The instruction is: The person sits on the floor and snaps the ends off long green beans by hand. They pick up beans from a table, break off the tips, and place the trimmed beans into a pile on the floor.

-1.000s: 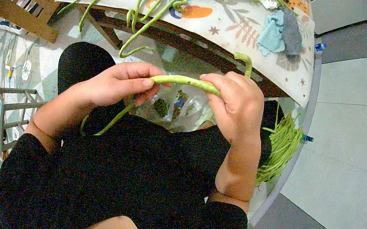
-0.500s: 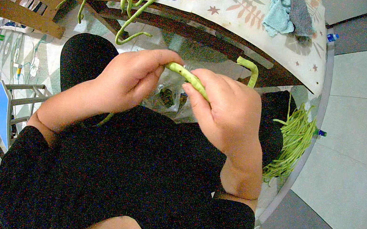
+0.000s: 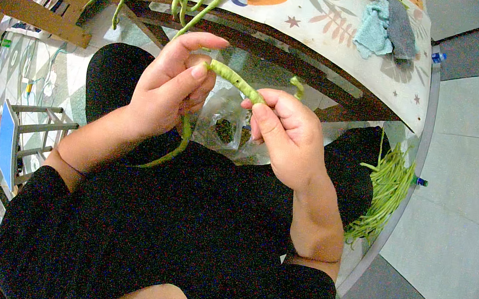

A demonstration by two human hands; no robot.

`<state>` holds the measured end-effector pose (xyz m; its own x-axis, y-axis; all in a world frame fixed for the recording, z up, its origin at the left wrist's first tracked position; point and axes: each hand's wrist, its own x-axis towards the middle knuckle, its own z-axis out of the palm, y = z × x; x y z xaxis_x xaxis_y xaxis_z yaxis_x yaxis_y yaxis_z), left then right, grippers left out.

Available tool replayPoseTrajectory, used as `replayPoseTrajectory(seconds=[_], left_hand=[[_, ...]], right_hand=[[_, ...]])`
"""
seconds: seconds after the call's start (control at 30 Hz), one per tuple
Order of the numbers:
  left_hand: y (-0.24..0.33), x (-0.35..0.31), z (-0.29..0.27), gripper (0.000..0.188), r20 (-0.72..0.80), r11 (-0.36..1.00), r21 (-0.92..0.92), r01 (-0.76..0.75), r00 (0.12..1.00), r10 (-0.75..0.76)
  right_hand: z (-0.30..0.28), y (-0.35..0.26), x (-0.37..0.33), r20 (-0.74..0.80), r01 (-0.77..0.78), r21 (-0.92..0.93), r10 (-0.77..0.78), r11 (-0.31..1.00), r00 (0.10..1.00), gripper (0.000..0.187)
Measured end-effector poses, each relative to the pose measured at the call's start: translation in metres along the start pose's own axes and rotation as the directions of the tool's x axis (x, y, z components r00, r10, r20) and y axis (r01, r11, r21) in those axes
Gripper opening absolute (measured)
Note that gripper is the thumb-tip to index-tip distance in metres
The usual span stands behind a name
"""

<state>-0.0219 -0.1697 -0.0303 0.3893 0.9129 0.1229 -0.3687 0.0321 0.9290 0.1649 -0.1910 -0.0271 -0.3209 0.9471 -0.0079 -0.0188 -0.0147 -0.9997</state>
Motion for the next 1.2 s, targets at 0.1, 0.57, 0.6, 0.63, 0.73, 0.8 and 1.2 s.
replayPoseTrajectory(seconds=[0.1,0.57,0.6,0.63,0.73,0.8,1.2], left_hand=[[0.002,-0.007,0.002,0.031,0.026,0.984,-0.071,-0.163,0.986,0.165],[0.024,-0.007,-0.013,0.038,-0.034,0.955,0.211,-0.207,0.975,0.219],[0.021,-0.006,-0.010,0.042,0.060,0.898,0.355,-0.260,0.965,0.255],[0.023,-0.008,-0.006,0.048,0.077,0.924,0.330,-0.193,0.981,0.178],[0.018,-0.005,0.002,0.037,0.093,0.882,0.442,-0.162,0.987,0.135],[0.020,-0.002,-0.001,0.020,0.131,0.816,0.543,-0.197,0.980,0.149],[0.021,-0.005,-0.002,0.022,0.242,0.970,-0.032,0.241,0.944,-0.226]], right_hand=[[0.001,0.006,0.006,-0.007,-0.016,0.039,0.016,0.999,1.000,0.016],[-0.015,0.013,0.007,0.066,0.058,0.267,-0.078,0.962,0.995,0.022],[-0.011,0.012,0.006,0.066,0.045,0.261,-0.064,0.964,0.996,0.022],[-0.005,0.010,0.006,0.065,0.031,0.254,-0.049,0.967,0.997,0.021],[-0.003,0.007,0.003,0.078,0.002,0.139,-0.013,0.990,0.997,0.019],[0.003,0.004,0.000,0.049,0.034,-0.016,-0.033,0.999,0.998,0.018],[-0.009,-0.014,-0.009,0.295,-0.058,0.104,0.024,0.993,0.955,0.020]])
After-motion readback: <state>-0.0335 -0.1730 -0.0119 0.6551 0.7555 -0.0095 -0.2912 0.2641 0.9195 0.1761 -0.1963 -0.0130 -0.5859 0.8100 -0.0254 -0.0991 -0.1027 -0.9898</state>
